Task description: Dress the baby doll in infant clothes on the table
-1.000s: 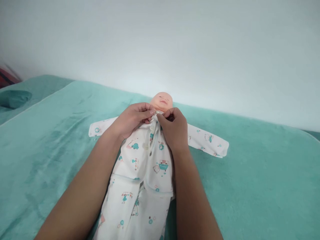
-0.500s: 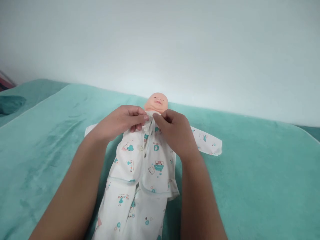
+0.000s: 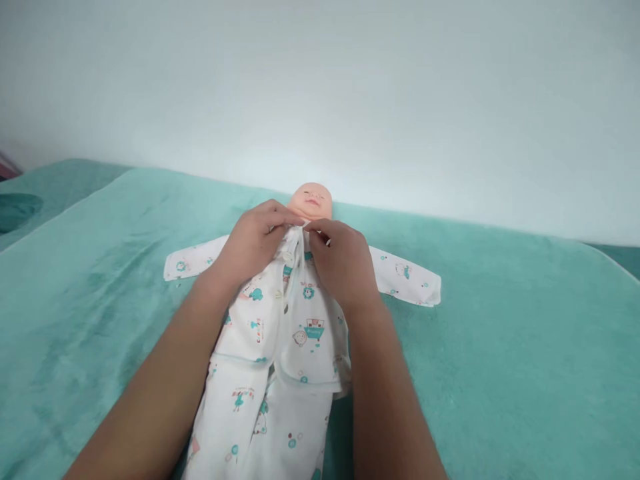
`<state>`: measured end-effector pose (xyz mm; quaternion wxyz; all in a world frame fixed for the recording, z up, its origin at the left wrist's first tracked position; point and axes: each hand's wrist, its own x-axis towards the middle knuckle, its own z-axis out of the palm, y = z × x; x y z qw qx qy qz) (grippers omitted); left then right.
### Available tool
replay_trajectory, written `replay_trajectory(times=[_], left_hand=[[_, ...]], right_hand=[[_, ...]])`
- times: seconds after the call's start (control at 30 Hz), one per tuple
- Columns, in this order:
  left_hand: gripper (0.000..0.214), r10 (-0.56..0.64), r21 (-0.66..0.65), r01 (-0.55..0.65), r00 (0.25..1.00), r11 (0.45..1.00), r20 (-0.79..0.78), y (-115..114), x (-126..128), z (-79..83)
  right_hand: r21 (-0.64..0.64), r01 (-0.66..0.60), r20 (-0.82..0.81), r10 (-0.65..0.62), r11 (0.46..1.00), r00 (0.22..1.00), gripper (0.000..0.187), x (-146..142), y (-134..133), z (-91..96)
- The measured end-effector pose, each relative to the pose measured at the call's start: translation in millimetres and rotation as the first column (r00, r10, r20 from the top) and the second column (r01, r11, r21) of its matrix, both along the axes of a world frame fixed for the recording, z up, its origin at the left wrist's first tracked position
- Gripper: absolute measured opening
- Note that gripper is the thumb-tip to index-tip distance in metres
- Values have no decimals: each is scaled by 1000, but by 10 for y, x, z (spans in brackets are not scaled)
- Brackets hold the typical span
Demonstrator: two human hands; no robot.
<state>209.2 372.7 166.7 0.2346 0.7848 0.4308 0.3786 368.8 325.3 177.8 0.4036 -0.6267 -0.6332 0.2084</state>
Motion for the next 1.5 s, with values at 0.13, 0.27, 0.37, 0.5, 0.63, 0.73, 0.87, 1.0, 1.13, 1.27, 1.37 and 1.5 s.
replay_trajectory(times=[0.13,0.27,0.37,0.5,0.63,0.73,0.87,1.0,1.13,1.27,1.37,1.5], left_hand=[[32,39,4,-39,999,999,-22,25,-5,-9],[32,43,5,-43,999,999,-26,27,-2,-6],[31,53,12,-53,998,999,-24,23,6,-16],[31,63,19,-62,998,998,-22,24,16,-31],[36,18,38,-19,1000,999,13,17,15,-29],[38,-17,56,14,998,998,53,12,13,-29],[34,2,60,-6,998,998,68,14,15,-37],[36,47,99,-45,999,994,-25,-9,18,-29],[36,128,176,-100,980,979,-156,-48,20,-5],[34,173,210,-131,966,969,-192,-51,18,0],[33,198,205,-161,965,965,-173,-24,7,-22],[34,177,148,-165,981,975,-74,18,-11,-67]], right_hand=[[16,-11,6,11,1000,1000,21,4,16,-22],[-30,-2,8,2,1000,1000,20,-1,10,-17],[-30,13,38,-12,999,999,23,-2,14,-29],[-8,-18,99,19,1000,995,26,6,24,-42],[-24,-49,79,50,999,996,25,17,25,-36],[-43,-44,30,45,998,999,24,16,27,-36],[-66,-31,-37,28,997,999,22,15,42,-49],[-51,-42,-56,39,998,998,22,20,60,-70],[-60,-25,-42,23,998,999,22,20,57,-73],[-69,-11,-26,9,998,1000,23,19,49,-71],[-53,3,-37,-5,999,999,22,17,54,-88],[-2,28,-44,-28,1000,999,21,0,56,-109]])
